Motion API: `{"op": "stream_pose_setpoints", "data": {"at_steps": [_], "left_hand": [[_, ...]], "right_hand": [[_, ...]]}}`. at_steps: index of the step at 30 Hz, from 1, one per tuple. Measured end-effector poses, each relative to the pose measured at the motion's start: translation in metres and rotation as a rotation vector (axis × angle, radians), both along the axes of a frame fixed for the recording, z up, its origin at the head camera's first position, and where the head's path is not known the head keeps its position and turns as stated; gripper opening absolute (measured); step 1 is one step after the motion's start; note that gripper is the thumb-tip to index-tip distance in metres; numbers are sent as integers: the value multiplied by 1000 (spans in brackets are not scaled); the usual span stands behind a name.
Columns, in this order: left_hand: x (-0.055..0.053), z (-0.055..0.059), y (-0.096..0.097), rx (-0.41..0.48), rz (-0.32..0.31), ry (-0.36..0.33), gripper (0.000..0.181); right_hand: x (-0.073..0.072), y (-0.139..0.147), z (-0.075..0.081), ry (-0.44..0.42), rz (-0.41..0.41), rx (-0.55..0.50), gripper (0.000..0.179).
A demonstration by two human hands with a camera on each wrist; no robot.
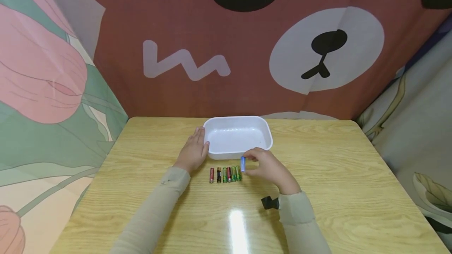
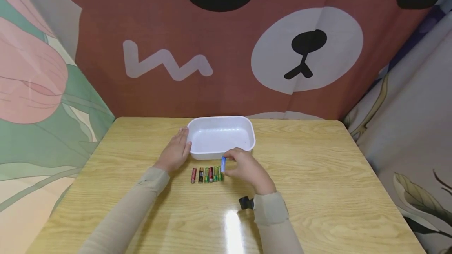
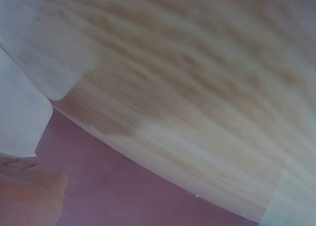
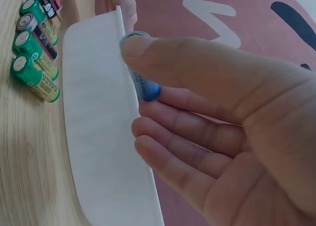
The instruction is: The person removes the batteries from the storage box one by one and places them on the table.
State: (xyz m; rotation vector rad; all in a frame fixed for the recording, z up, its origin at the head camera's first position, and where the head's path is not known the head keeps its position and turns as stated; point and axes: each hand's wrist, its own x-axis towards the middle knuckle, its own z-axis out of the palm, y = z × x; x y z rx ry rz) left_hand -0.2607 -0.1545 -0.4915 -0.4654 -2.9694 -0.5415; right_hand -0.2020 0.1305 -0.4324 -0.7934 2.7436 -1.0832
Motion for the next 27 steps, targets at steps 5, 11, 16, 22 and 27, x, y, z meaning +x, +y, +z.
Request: {"op": "stream_pose_setpoints", "data": {"at_steps": [5, 11, 16, 22, 27], "left_hand": [[-1, 2, 0, 5, 5, 8, 63], [-1, 1, -2, 9, 4, 5, 63], [1, -1, -3, 3, 9, -8, 64], [2, 1, -1, 24, 0, -2, 65], [0, 1, 0, 7, -4, 4, 65]], "right_hand": [[-1, 1, -2, -21, 8, 22, 44], [-3, 1, -8, -41, 29, 40, 43], [-6, 2, -15, -68, 63, 17, 43], [-7, 3, -23, -95, 62, 10, 40], [-9, 3, -28, -76, 79, 4, 39]]}}
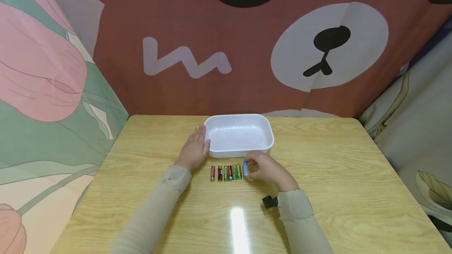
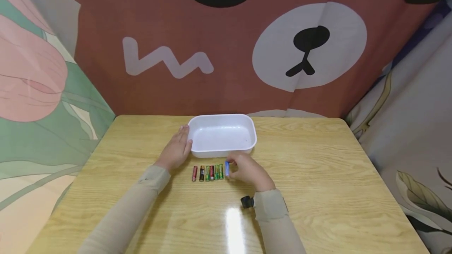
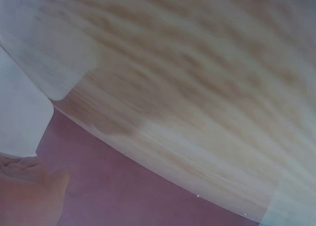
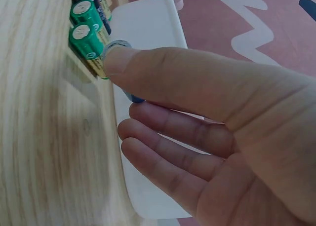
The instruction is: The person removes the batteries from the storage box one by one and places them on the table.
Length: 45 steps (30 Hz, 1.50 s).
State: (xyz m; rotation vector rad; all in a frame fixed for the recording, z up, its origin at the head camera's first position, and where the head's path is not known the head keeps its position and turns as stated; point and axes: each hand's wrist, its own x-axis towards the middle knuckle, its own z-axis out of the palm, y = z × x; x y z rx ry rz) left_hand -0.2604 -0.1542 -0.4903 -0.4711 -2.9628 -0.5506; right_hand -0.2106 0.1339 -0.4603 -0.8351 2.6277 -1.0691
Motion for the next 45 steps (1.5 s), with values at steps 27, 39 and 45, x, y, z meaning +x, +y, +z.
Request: {"op": "stream_pose_setpoints", "data": {"at_steps": [27, 39, 45], "left_hand": [[1, 2, -1, 7, 2, -31, 65], [2, 4, -3, 8, -8, 3, 66], [2, 3, -2, 10, -13, 3, 65]], "right_hand": [[-3, -5, -16, -8, -23, 60, 42], [-3, -7, -15, -29, -41, 59, 44], [-2, -6, -14, -43, -43, 61, 45]]}}
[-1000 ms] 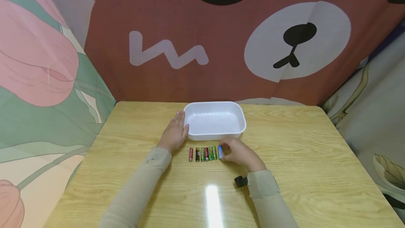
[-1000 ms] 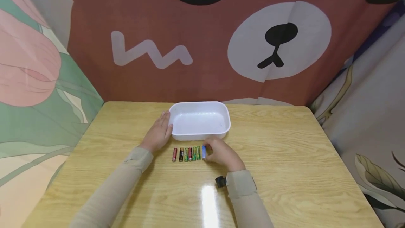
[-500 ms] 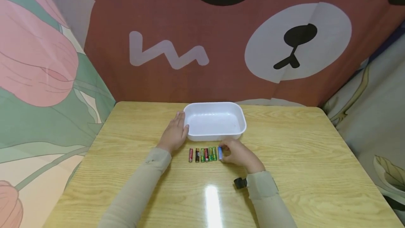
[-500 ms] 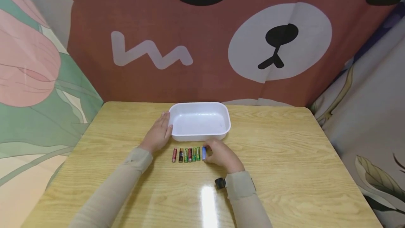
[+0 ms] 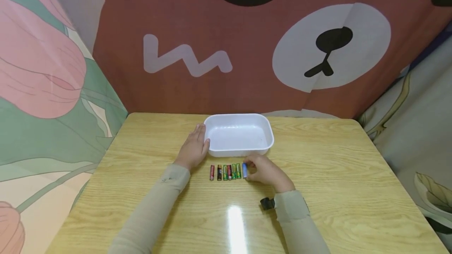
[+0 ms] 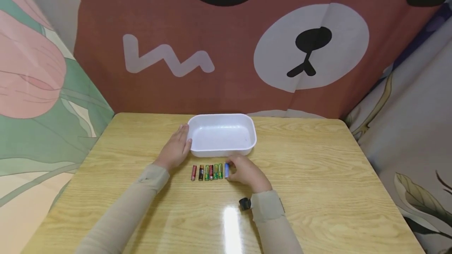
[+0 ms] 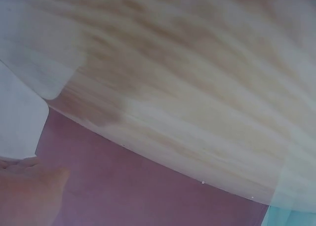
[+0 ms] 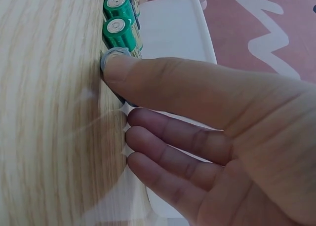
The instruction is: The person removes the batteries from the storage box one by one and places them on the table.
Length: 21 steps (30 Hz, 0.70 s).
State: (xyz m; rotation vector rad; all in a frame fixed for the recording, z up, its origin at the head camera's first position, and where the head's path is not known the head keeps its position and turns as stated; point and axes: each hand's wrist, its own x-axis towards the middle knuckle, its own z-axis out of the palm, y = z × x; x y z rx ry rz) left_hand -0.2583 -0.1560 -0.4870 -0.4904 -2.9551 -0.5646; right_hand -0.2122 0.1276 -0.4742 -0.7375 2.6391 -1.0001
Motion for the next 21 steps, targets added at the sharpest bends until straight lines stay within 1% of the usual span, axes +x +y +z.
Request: {"op": "stream_pose_setpoints", "data": {"at_steps": [6, 12, 16, 18, 21], "left_hand": [[-3, -3, -1, -12, -2, 12, 66], [-5, -4, -2, -24, 3, -9, 65], [-5, -4, -4, -26, 11, -28, 66], [-5, -4, -5, -38, 17, -40, 67], [-4, -4, -6, -56, 19, -52, 69]], "right_hand": [[0, -1, 1, -9, -8, 25, 43], [3, 2, 11, -9, -6, 8, 38], [6, 12, 22, 55, -30, -11, 36], [4, 19, 27, 107, -43, -18, 35], [0, 30, 33, 172, -85, -38, 31]]}}
